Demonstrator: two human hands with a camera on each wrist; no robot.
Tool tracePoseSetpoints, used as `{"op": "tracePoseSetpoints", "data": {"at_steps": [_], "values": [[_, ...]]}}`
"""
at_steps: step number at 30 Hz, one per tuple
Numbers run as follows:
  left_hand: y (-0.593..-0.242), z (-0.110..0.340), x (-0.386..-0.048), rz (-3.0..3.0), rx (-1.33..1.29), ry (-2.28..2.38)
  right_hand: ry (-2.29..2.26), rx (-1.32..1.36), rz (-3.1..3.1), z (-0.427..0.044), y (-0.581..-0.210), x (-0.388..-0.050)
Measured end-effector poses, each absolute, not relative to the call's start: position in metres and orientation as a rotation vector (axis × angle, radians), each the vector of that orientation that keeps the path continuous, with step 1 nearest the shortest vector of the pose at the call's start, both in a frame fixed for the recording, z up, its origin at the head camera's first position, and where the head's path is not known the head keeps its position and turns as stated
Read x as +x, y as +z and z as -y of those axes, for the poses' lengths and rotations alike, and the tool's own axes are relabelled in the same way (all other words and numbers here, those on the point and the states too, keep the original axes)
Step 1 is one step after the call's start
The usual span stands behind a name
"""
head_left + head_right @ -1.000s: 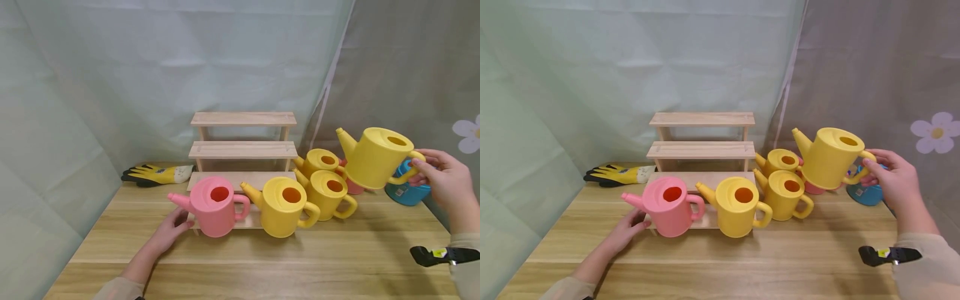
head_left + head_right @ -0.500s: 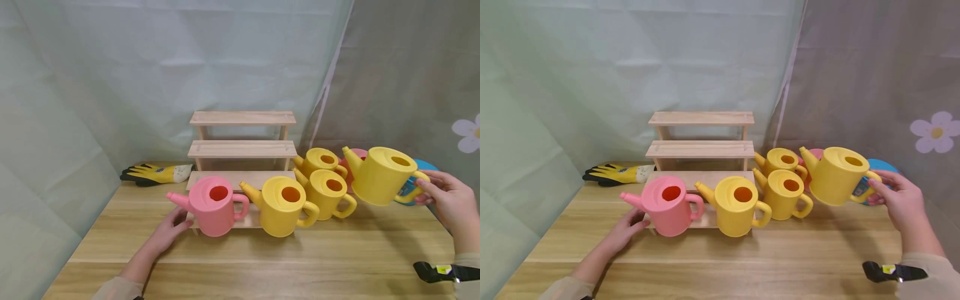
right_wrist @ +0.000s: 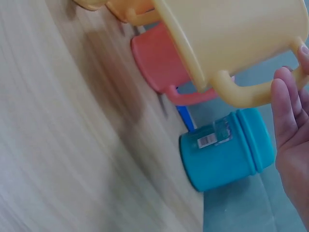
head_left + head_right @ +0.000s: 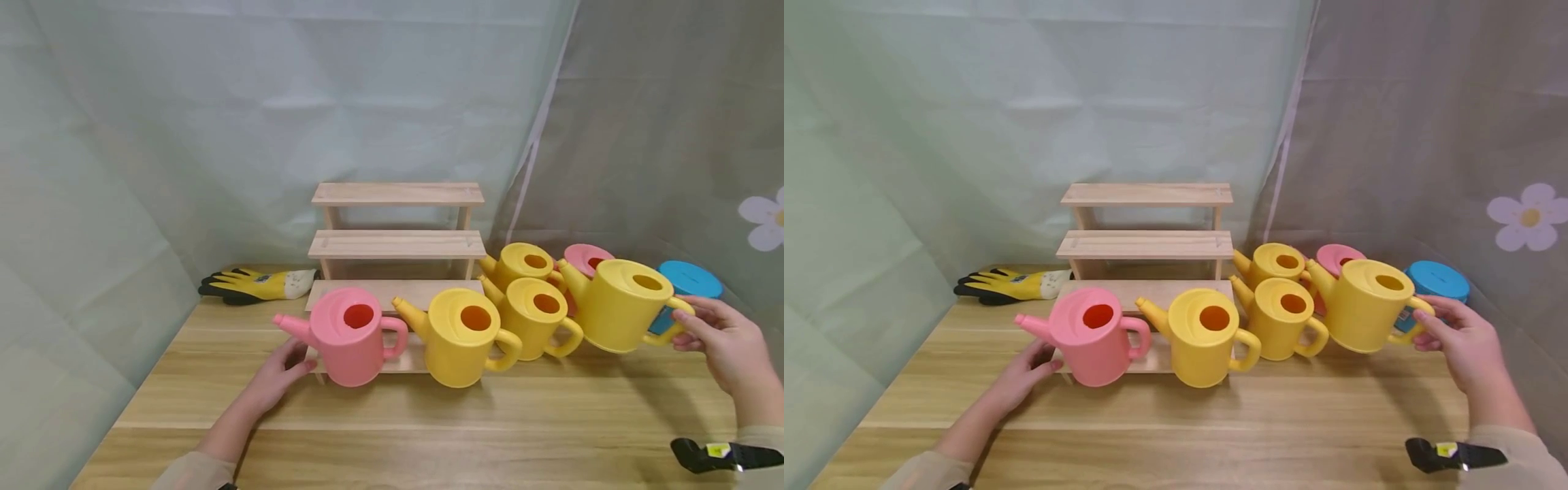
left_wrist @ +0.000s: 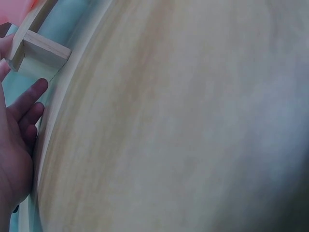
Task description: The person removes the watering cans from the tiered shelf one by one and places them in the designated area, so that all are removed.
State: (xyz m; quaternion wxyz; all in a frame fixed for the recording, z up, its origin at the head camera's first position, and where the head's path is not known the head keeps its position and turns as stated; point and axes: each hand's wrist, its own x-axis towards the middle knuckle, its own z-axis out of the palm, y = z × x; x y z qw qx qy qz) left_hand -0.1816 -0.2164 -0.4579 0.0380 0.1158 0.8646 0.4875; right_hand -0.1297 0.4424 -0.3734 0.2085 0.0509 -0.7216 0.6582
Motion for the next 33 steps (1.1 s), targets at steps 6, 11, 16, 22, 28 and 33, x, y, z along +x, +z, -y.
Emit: {"op": "tracePoseSetpoints", "data": {"at_steps": [6,11,16,22,28,33], "values": [[-0.458,0.216,-0.182,-2.664,0.349,1.477,1.811,0.090,2.092,-0.446,-0.385,-0.130],[-0.459,0.216,-0.183,-2.679,0.360,1.452,1.884,0.087,2.068,-0.449,-0.394,-0.127],[-0.460,0.216,-0.183,-2.683,0.349,1.451,1.927,0.077,2.022,-0.450,-0.404,-0.127],[-0.461,0.216,-0.182,-2.674,0.355,1.471,1.894,0.018,2.096,-0.449,-0.411,-0.126],[-0.462,0.216,-0.182,-2.652,0.357,1.504,1.939,0.052,2.104,-0.446,-0.414,-0.124],[-0.460,0.216,-0.182,-2.647,0.351,1.505,1.886,0.046,2.136,-0.459,-0.430,-0.134]]}}
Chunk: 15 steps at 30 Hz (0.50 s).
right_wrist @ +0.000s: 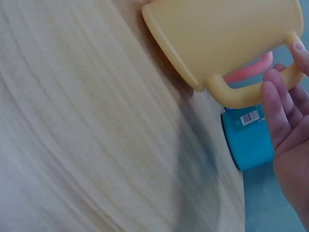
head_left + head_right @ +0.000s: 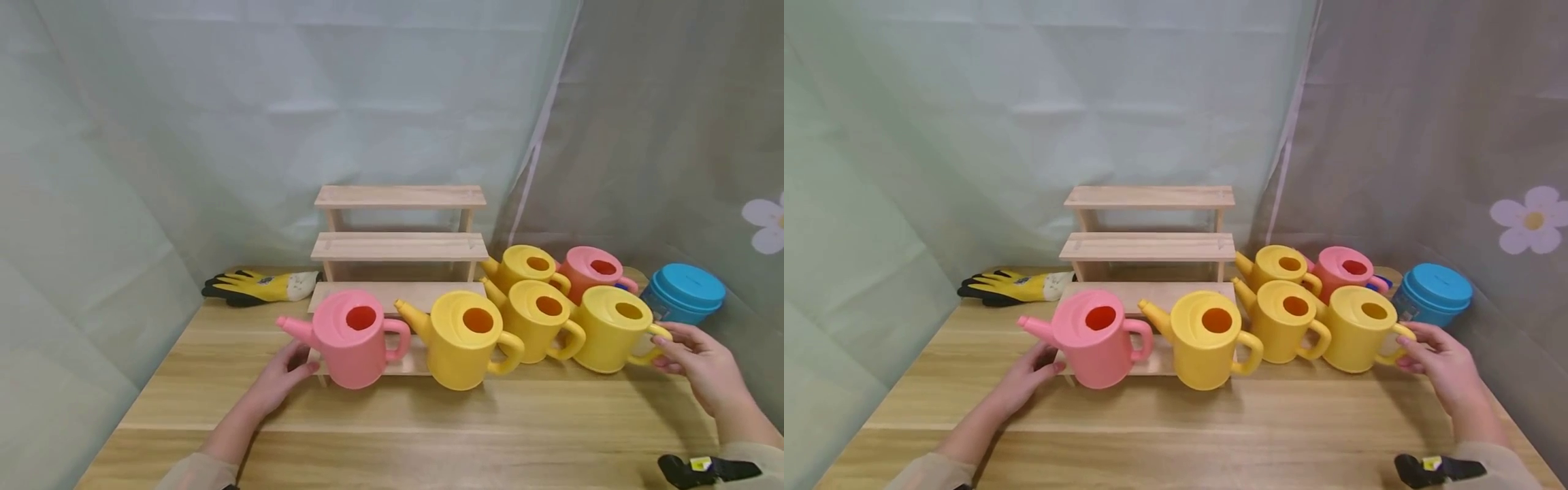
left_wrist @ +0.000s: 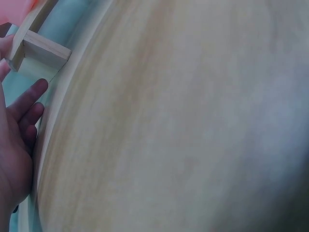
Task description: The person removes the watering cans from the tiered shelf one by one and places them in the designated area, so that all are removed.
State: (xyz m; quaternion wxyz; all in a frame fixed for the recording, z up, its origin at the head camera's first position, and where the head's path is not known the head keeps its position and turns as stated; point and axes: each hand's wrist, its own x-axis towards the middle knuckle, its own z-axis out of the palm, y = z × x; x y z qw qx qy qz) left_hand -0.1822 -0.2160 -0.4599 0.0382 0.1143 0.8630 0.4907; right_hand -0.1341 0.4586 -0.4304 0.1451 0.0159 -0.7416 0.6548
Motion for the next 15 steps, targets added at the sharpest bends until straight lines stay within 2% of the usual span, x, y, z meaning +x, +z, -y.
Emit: {"op": "tracePoseSetpoints", "data": {"at_steps": [15], "values": [[-0.457,0.215,-0.181,-2.652,0.340,1.500,1.839,-0.013,2.171,-0.446,-0.426,-0.130]]}}
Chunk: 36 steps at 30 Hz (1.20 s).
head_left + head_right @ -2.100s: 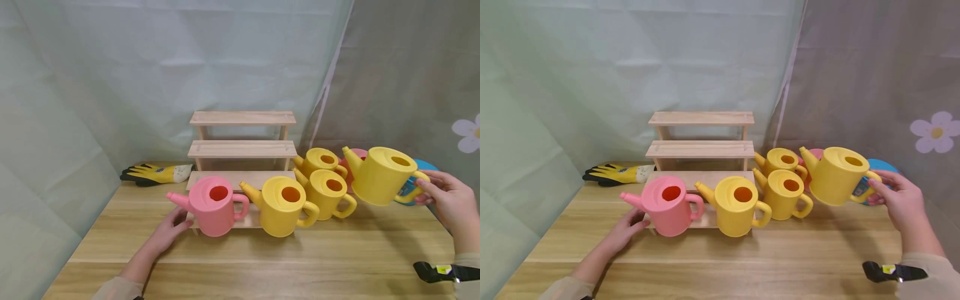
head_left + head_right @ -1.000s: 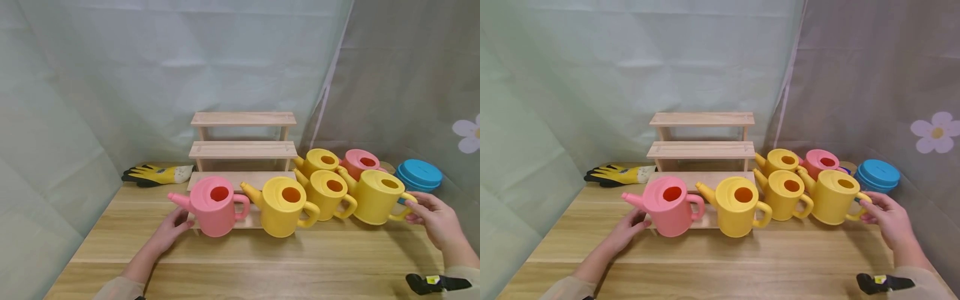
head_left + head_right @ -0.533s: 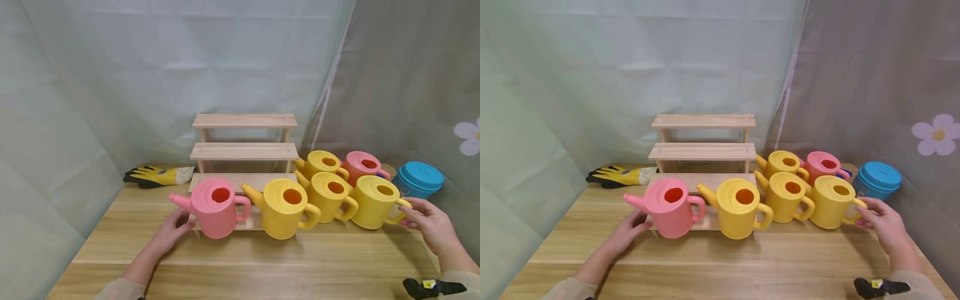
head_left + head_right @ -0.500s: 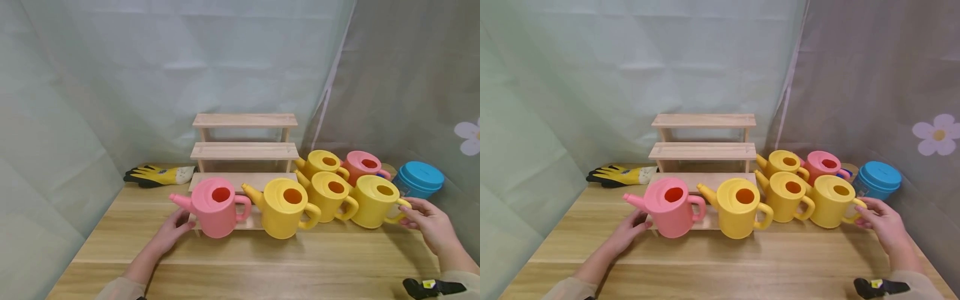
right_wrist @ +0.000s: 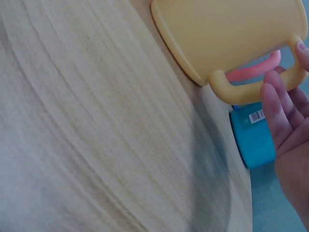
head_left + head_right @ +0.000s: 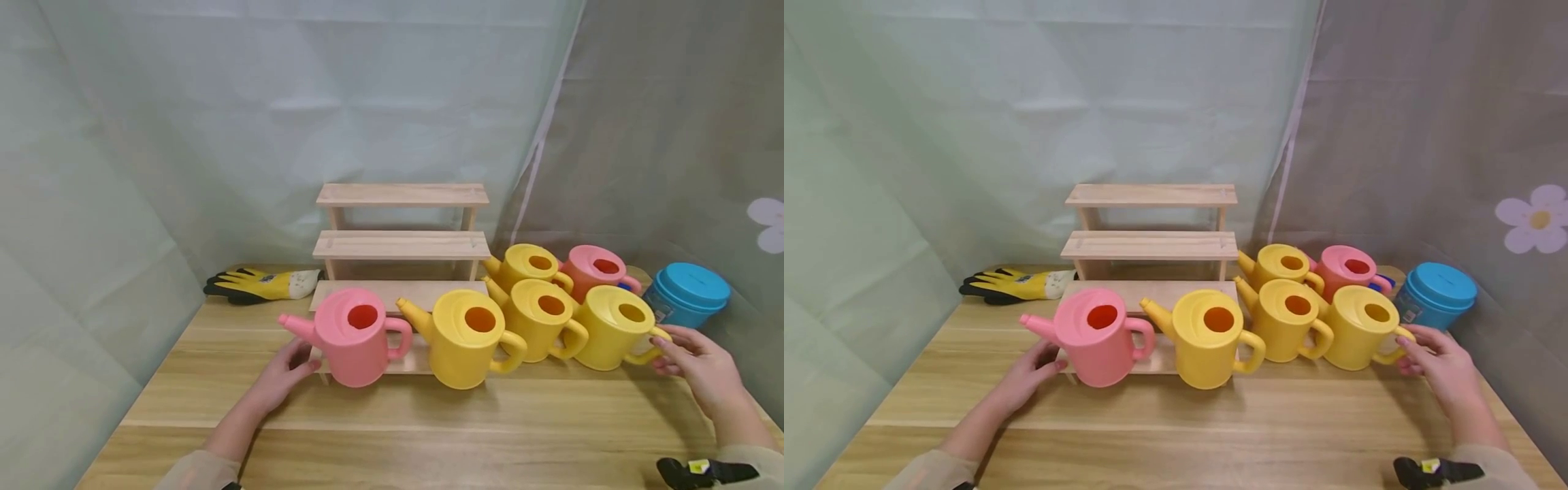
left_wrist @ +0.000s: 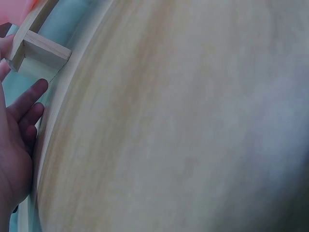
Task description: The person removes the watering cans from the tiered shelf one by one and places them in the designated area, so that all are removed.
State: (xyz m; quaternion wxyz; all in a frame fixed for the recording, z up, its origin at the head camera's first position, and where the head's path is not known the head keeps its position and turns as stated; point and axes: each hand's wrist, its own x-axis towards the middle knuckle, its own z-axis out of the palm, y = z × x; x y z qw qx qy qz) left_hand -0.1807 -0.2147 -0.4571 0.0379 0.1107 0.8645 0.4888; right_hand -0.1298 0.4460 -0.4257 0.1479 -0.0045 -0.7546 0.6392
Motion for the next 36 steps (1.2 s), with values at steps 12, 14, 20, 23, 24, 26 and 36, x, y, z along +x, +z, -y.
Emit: {"op": "tracePoseSetpoints", "data": {"at_steps": [12,14,20,23,24,26,36], "values": [[-0.462,0.216,-0.182,-2.653,0.367,1.505,1.777,-0.078,2.262,-0.449,-0.425,-0.131],[-0.462,0.215,-0.183,-2.652,0.370,1.509,1.813,-0.060,2.253,-0.445,-0.419,-0.129],[-0.461,0.215,-0.183,-2.654,0.381,1.510,1.700,-0.073,2.365,-0.441,-0.411,-0.127],[-0.461,0.216,-0.183,-2.653,0.374,1.498,1.656,-0.070,2.399,-0.440,-0.411,-0.127],[-0.461,0.217,-0.183,-2.654,0.372,1.497,1.648,-0.068,2.407,-0.440,-0.410,-0.128],[-0.461,0.219,-0.181,-2.662,0.364,1.493,1.641,-0.065,2.418,-0.438,-0.410,-0.130],[-0.460,0.217,-0.181,-2.664,0.338,1.485,1.529,-0.040,2.444,-0.441,-0.404,-0.129]]}}
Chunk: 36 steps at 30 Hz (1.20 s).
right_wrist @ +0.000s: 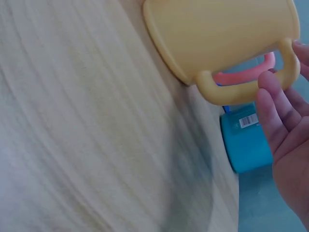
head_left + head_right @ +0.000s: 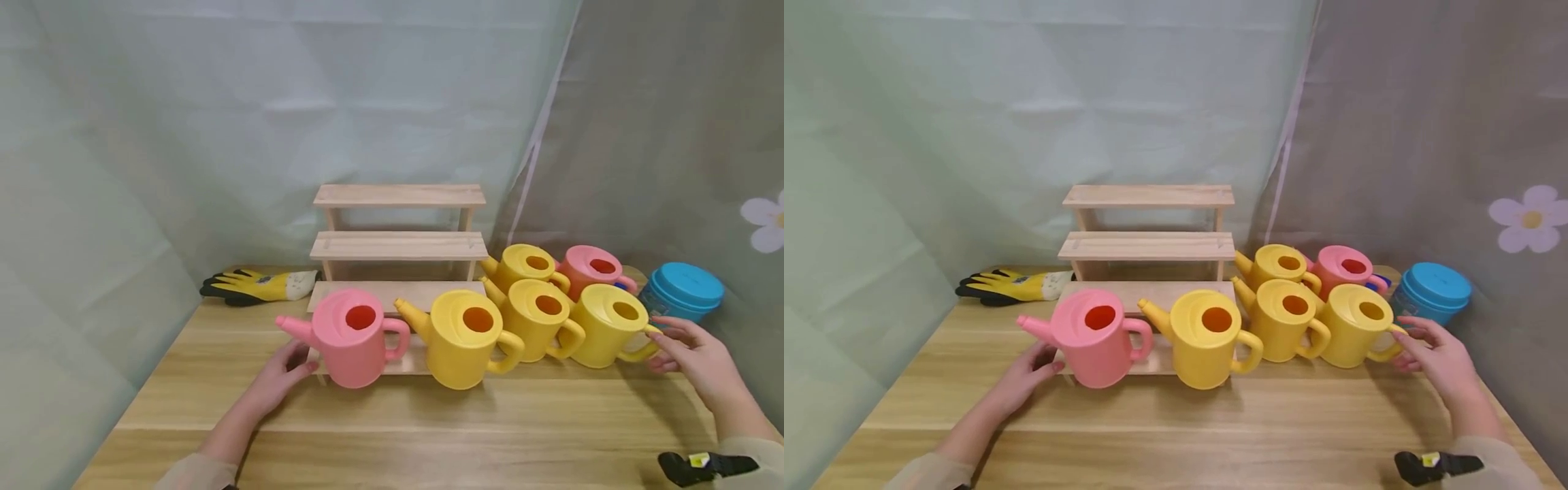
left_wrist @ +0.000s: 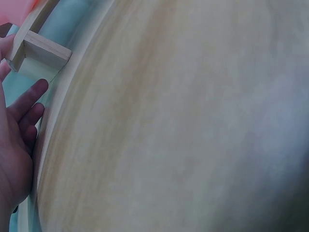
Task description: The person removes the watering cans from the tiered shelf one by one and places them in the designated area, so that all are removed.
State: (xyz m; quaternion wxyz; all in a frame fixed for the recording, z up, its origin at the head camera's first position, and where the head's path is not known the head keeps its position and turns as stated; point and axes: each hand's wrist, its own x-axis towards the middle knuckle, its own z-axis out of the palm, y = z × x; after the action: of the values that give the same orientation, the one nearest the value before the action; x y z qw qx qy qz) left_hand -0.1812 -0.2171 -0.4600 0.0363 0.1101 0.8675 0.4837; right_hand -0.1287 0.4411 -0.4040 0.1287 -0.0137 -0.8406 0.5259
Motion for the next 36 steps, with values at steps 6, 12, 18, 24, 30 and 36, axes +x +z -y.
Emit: {"op": "tracePoseSetpoints", "data": {"at_steps": [6,12,18,24,30,36], "values": [[-0.461,0.216,-0.182,-2.657,0.343,1.502,1.439,-0.115,2.417,-0.444,-0.391,-0.130],[-0.461,0.217,-0.183,-2.669,0.364,1.499,1.321,-0.180,2.461,-0.436,-0.372,-0.135],[-0.461,0.217,-0.183,-2.656,0.364,1.498,1.308,-0.127,2.491,-0.421,-0.354,-0.142],[-0.462,0.217,-0.184,-2.656,0.360,1.494,1.337,0.003,2.557,-0.400,-0.340,-0.151],[-0.461,0.217,-0.184,-2.650,0.363,1.497,1.296,0.096,2.655,-0.371,-0.333,-0.159],[-0.461,0.217,-0.183,-2.652,0.361,1.491,1.290,0.237,2.722,-0.341,-0.328,-0.164]]}}
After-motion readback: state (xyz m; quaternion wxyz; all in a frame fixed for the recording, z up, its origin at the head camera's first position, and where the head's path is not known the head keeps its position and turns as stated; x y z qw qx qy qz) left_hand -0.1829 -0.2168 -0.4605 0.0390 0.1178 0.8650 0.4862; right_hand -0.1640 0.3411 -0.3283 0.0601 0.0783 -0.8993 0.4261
